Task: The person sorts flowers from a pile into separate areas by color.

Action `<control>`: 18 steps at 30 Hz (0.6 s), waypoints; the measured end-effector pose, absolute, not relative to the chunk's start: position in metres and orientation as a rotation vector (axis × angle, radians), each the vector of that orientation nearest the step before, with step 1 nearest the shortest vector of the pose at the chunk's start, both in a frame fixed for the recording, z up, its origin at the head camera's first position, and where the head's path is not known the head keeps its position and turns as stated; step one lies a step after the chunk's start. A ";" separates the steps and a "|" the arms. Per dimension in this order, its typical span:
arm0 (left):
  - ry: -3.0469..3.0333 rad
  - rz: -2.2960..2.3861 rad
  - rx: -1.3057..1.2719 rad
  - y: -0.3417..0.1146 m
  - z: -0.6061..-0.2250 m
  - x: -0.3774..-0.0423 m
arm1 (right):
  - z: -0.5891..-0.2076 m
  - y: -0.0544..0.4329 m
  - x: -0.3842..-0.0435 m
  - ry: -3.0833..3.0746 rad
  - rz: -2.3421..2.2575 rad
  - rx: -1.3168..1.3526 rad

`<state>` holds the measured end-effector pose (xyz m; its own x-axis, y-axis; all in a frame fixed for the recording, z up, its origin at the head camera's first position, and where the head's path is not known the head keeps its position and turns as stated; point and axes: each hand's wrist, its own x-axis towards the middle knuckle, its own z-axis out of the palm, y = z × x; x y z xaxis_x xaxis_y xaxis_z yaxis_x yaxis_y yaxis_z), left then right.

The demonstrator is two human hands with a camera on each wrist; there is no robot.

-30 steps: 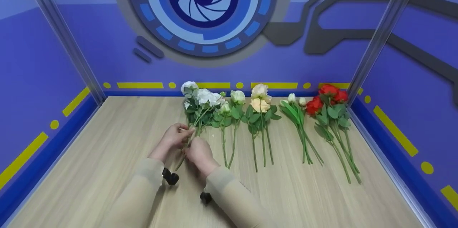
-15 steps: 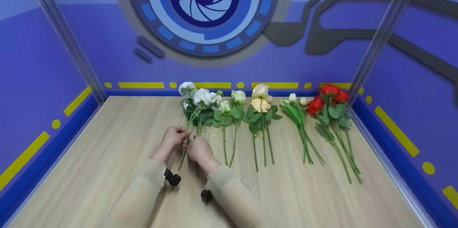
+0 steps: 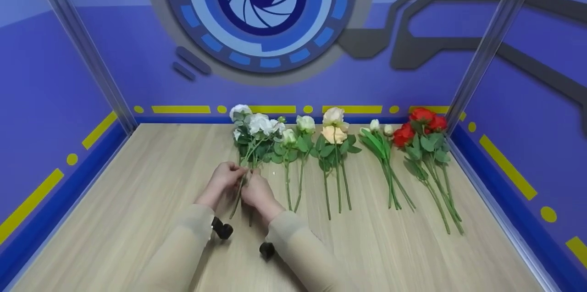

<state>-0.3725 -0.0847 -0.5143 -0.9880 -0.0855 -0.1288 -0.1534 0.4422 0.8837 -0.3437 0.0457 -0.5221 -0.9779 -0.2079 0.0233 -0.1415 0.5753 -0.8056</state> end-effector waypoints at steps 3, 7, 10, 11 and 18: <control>2.622 1.608 -0.184 -0.082 -0.511 -0.372 | -0.519 0.049 -0.344 2.730 -1.374 -0.312; 2.591 1.623 -0.177 -0.079 -0.509 -0.369 | -0.515 0.056 -0.343 2.709 -1.378 -0.312; 2.609 1.579 -0.163 -0.080 -0.509 -0.369 | -0.512 0.064 -0.342 2.706 -1.368 -0.318; 2.622 1.549 -0.164 -0.081 -0.508 -0.369 | -0.510 0.067 -0.342 2.705 -1.366 -0.320; 2.669 1.430 -0.203 -0.107 -0.492 -0.376 | -0.488 0.102 -0.350 2.751 -1.384 -0.268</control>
<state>-0.3759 -0.1068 -0.4918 -0.9854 -0.0668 -0.1567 -0.1675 0.5485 0.8192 -0.3495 0.1023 -0.4882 -0.9837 -0.1771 0.0328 -0.1319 0.5843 -0.8008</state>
